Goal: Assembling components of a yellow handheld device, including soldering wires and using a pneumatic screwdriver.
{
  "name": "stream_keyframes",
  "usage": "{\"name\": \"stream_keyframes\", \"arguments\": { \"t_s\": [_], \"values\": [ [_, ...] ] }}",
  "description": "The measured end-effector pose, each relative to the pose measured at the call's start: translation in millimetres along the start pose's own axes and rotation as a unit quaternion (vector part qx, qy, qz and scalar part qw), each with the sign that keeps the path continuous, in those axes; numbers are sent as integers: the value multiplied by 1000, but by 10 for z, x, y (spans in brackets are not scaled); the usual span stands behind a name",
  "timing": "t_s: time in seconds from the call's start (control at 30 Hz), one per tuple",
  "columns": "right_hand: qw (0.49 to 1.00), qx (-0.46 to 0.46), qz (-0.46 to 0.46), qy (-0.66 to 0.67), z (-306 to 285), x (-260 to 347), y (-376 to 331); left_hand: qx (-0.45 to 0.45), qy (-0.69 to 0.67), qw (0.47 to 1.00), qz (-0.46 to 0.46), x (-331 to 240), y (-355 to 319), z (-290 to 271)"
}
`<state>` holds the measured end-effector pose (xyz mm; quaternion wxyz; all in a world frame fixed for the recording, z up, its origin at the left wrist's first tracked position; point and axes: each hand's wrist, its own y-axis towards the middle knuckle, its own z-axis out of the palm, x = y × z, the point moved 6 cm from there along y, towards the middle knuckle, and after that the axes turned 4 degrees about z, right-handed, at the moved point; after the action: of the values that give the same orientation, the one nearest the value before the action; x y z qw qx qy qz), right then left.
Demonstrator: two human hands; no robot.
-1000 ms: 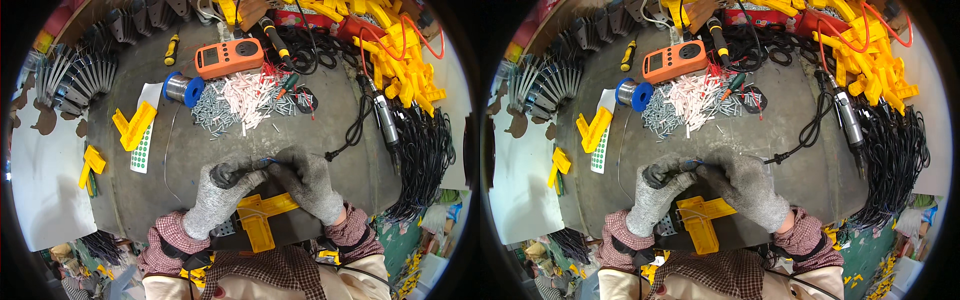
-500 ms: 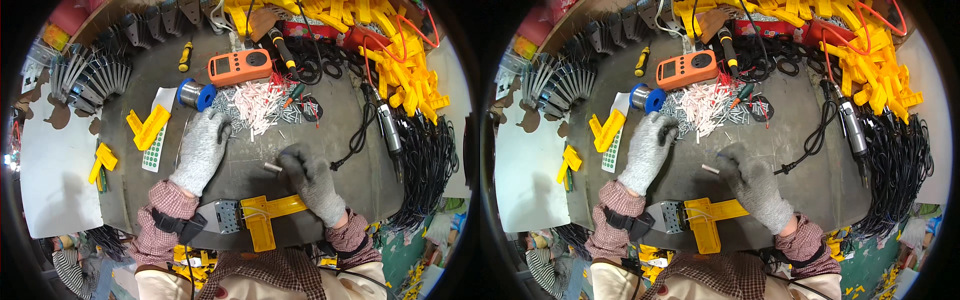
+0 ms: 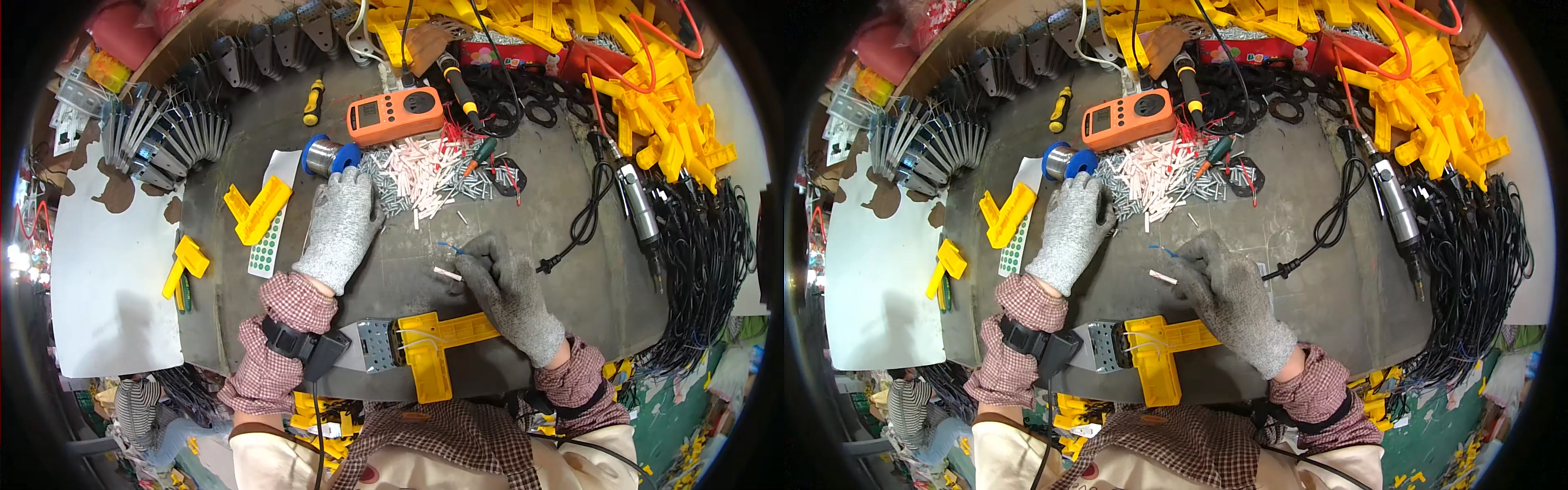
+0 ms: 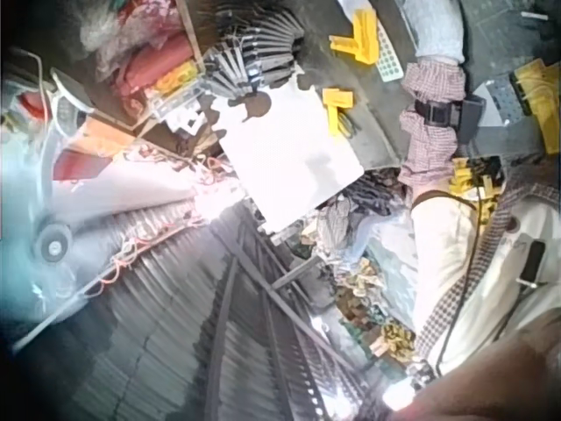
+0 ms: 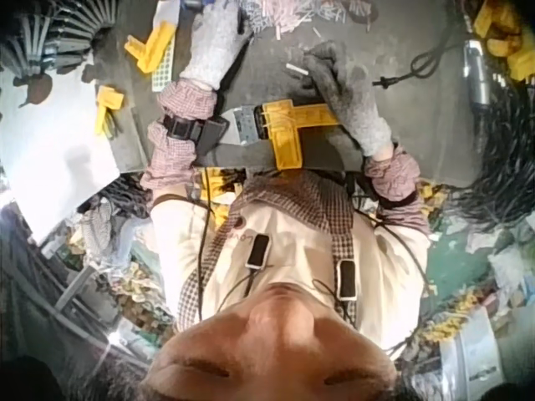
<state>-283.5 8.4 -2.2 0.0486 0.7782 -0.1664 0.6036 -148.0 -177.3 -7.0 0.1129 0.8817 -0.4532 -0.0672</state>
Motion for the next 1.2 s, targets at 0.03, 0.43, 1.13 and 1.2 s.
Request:
{"name": "stream_keyframes", "arguments": {
  "t_s": [0.03,0.43,1.13,1.2],
  "values": [
    [1000,-4,20,2,-19,-19,-8,-34,1,999,2,-23,1,-43],
    [993,1,-113,-48,30,66,-66,78,-708,658,-243,-501,-556,-281],
    [986,19,-107,-123,113,24,-43,73,-731,635,-240,-529,-646,-237],
    [985,14,-112,-129,111,-1,-49,71,-718,657,-220,-530,-635,-233]
  ]
}}
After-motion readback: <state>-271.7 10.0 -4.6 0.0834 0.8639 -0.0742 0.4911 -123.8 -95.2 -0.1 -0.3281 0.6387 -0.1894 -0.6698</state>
